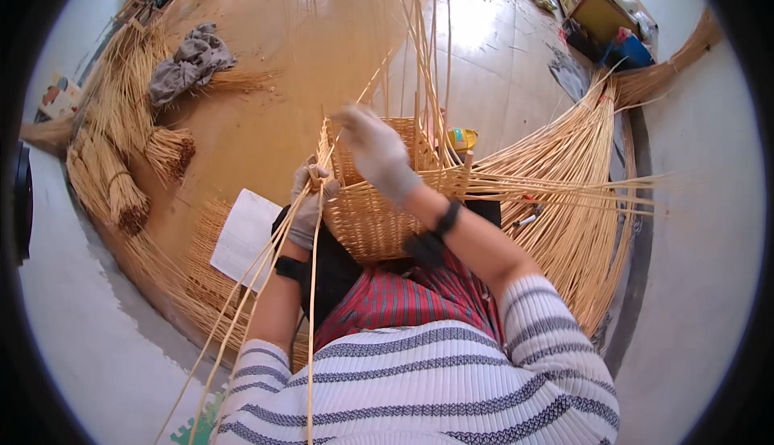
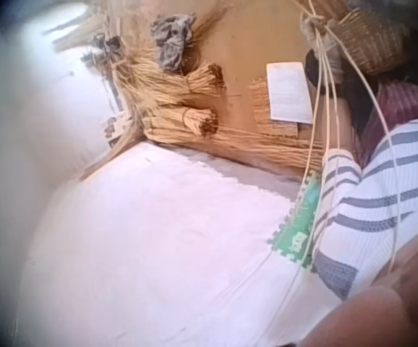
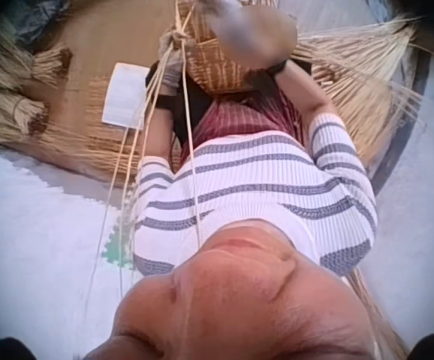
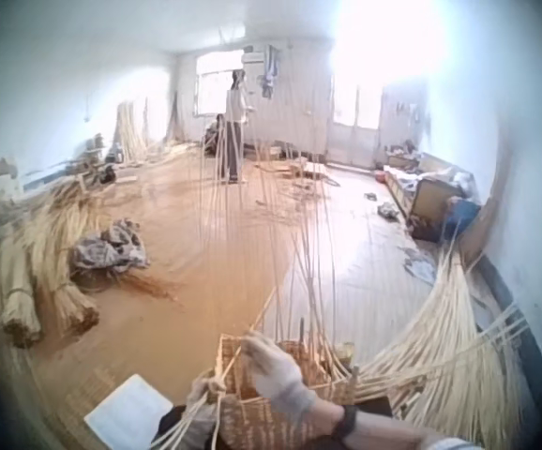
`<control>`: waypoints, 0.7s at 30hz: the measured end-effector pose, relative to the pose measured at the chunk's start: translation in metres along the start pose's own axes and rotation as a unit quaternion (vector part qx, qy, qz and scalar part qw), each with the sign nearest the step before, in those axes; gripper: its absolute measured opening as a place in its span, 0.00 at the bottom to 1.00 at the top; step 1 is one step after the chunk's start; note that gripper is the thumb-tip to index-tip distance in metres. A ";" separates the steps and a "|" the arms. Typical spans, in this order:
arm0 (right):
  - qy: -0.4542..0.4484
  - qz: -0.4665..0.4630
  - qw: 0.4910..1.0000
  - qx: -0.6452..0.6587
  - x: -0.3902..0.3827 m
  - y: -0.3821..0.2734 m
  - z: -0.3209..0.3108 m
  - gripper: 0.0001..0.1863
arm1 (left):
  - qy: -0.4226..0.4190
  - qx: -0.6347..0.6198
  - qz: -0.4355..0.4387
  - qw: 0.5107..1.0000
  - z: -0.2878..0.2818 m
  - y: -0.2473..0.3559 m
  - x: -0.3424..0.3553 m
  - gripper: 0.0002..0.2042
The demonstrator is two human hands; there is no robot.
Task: Weave a basket using long strips of plant material.
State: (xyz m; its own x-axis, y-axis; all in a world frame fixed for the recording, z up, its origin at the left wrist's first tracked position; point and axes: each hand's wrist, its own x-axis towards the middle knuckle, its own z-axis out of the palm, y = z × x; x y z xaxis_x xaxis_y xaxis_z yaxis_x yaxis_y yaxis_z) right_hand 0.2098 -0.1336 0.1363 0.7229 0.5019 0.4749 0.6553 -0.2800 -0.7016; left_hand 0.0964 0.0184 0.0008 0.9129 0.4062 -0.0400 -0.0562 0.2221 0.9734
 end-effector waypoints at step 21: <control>0.153 0.338 0.858 0.356 -0.136 0.083 -0.017 0.25 | 0.078 -0.052 -0.021 0.995 0.024 -0.002 -0.012 0.31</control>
State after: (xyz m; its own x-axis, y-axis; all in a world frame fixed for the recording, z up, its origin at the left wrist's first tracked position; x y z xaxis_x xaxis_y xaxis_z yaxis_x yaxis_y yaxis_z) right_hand 0.1697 -0.2386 0.0224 0.9799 0.1532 -0.1277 -0.1577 0.2034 -0.9663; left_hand 0.0947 -0.0078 0.0051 0.8415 0.5260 -0.1232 -0.0682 0.3297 0.9416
